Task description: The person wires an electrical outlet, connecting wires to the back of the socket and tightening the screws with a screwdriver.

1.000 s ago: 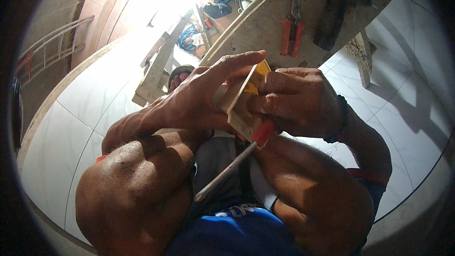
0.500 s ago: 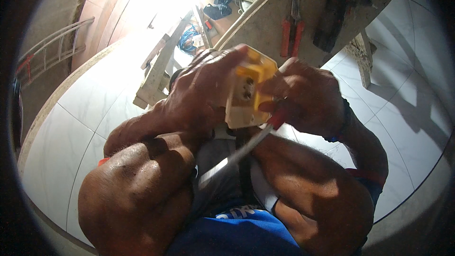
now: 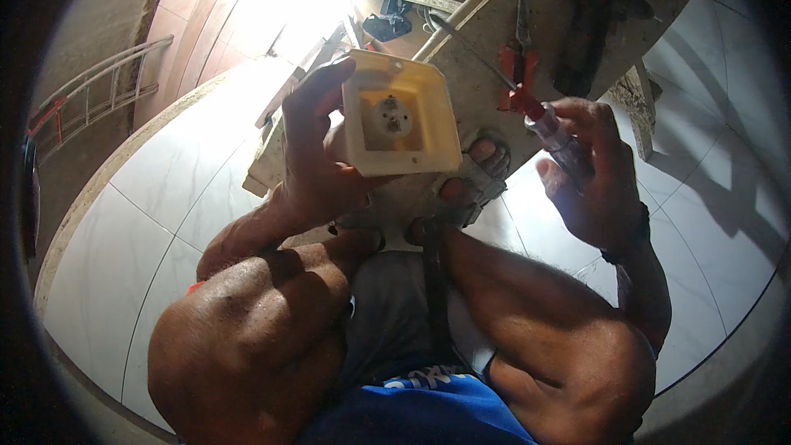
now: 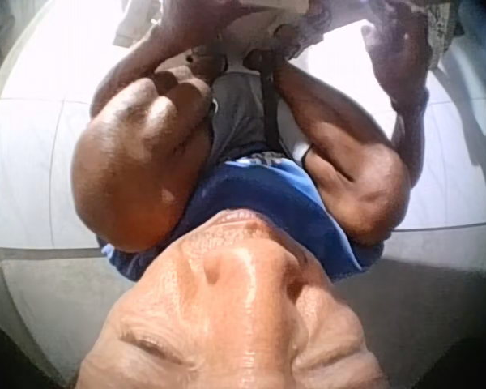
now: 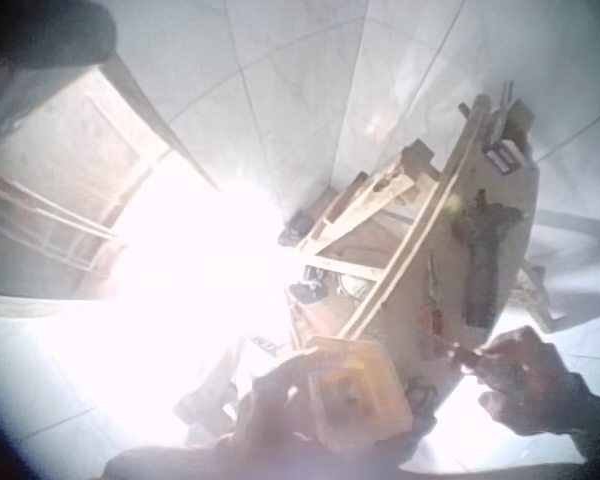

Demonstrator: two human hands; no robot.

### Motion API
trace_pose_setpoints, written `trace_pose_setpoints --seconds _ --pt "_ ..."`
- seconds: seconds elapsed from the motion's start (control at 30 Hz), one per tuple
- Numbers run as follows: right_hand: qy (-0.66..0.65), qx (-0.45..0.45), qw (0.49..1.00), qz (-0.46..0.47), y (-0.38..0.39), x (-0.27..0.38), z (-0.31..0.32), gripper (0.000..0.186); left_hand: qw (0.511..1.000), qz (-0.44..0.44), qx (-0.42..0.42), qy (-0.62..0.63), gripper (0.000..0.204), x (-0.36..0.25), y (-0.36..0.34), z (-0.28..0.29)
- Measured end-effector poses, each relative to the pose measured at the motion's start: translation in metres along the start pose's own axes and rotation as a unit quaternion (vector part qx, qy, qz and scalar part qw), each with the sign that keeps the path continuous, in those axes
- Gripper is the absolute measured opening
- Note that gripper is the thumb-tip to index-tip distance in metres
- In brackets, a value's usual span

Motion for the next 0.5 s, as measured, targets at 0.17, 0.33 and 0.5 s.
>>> trace_pose_setpoints --seconds 0.17,0.33,0.5 --pt "0.159 0.005 0.979 0.127 0.004 0.024 0.021 0.043 0.969 0.086 0.016 0.233 0.092 0.017 0.000 -0.001" --pt "0.212 0.004 0.963 0.168 0.013 0.044 0.037 0.045 0.978 0.054 0.030 0.198 0.084 0.014 0.000 0.008" --pt "0.235 0.011 0.952 0.197 0.014 0.051 0.042 0.044 0.978 0.077 0.059 0.186 0.063 0.008 -0.002 0.009"
Point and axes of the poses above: each hand's wrist, its own y-axis away from the middle knuckle, its own z-axis out of the back of the hand, x = y × z, the point moved 6 cm from there along -y, towards the middle knuckle, and after that the axes turned 6 degrees about y, right-handed, at the moved point
